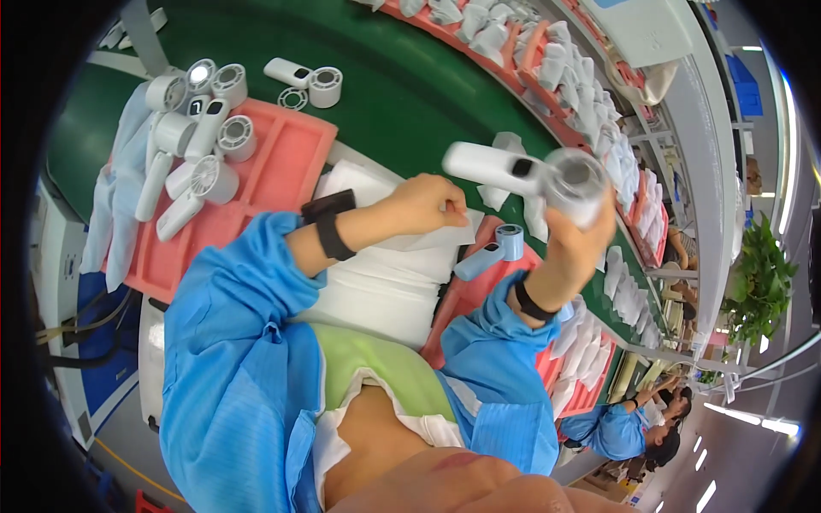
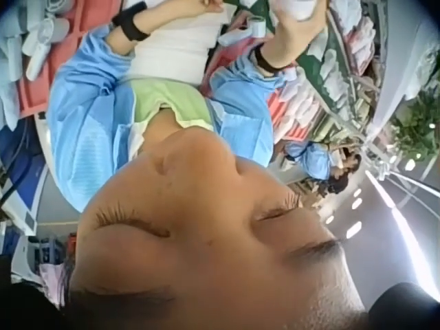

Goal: The person packages handheld fans by hand, picking up each fan, wrapping it in a foam sheet, and placing the wrapped fan into a pink tray.

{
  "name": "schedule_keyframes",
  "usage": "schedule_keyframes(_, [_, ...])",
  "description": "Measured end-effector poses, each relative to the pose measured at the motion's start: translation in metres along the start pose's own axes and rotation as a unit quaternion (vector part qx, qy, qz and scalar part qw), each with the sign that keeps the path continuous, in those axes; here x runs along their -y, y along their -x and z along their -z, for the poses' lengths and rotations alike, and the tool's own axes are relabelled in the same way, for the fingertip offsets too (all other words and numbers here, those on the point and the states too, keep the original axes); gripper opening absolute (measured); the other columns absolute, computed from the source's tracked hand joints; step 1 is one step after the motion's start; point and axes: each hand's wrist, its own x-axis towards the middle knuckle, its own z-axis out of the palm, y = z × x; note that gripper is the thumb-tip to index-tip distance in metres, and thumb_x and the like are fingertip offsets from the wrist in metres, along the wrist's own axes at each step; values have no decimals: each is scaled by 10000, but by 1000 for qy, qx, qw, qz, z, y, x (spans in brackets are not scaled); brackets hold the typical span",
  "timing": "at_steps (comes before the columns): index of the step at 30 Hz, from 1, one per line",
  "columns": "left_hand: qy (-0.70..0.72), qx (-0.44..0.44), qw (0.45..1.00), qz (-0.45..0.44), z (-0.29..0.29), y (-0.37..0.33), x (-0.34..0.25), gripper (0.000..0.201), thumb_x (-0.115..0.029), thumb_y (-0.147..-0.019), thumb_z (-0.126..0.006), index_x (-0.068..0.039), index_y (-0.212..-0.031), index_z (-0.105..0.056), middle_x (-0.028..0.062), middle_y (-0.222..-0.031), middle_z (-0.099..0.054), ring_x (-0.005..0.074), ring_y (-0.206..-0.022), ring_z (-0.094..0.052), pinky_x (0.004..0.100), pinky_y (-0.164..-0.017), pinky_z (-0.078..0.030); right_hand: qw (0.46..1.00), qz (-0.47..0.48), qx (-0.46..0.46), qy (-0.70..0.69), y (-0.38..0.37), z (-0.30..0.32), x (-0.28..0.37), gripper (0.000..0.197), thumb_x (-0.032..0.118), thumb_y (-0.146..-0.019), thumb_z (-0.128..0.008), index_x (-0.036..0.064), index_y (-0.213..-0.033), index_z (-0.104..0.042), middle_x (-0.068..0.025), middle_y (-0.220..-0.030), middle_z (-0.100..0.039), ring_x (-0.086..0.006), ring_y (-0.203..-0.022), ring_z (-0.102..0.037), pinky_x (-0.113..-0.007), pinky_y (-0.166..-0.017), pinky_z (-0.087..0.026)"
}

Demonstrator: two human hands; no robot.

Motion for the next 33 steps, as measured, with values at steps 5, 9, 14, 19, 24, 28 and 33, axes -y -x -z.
schedule_keyframes(5, [71,-25,997,-22,34,4,-35,152,-153,-814,-730,-25,-841,-653,38,-779,-620,113,-648,-550,253,-584,-436,992,80,-85,53,32,62,-3,699,178,-552,-780,-49,-1171,-548,-119,-1103,-578,-196,-963,-592,-315,-872,-466])
schedule_keyframes(9, [112,-76,991,-17,48,11,-57,129,-124,-845,-702,-5,-858,-654,12,-779,-608,92,-653,-528,239,-592,-426,994,61,-63,62,37,49,-5,695,152,-551,-769,-60,-1171,-538,-134,-1115,-573,-207,-994,-585,-318,-909,-445])
schedule_keyframes(14, [238,-209,948,-35,43,20,-66,144,-138,-873,-677,4,-897,-669,6,-791,-625,78,-699,-553,227,-646,-444,990,112,38,71,26,-4,-23,630,95,-551,-771,-39,-1122,-541,-133,-1090,-554,-208,-984,-549,-320,-893,-425])
schedule_keyframes(19, [446,-241,862,18,51,18,-72,185,-168,-874,-687,12,-915,-670,2,-799,-630,82,-730,-563,213,-709,-451,981,179,2,81,27,-11,-29,580,31,-562,-756,-25,-1098,-538,-132,-1051,-537,-214,-920,-546,-309,-841,-443])
schedule_keyframes(24, [534,-149,832,24,61,12,-63,191,-171,-866,-696,-7,-962,-675,7,-778,-620,85,-717,-553,223,-674,-442,957,225,-27,180,27,-5,-18,571,34,-576,-753,-23,-1100,-535,-136,-1063,-528,-219,-925,-540,-308,-850,-438])
schedule_keyframes(28, [87,-141,985,-49,67,13,-52,167,-158,-858,-699,-6,-927,-688,18,-759,-609,88,-694,-535,227,-635,-419,970,197,-10,139,29,-8,-17,577,35,-570,-764,-24,-1097,-536,-138,-1077,-518,-222,-924,-543,-312,-845,-439])
schedule_keyframes(33, [70,-281,954,-75,65,19,-64,130,-125,-853,-696,5,-859,-692,34,-729,-592,84,-669,-519,230,-589,-391,984,163,-10,65,37,-45,-46,598,91,-577,-779,-28,-1114,-544,-158,-1099,-536,-263,-991,-535,-357,-866,-439])
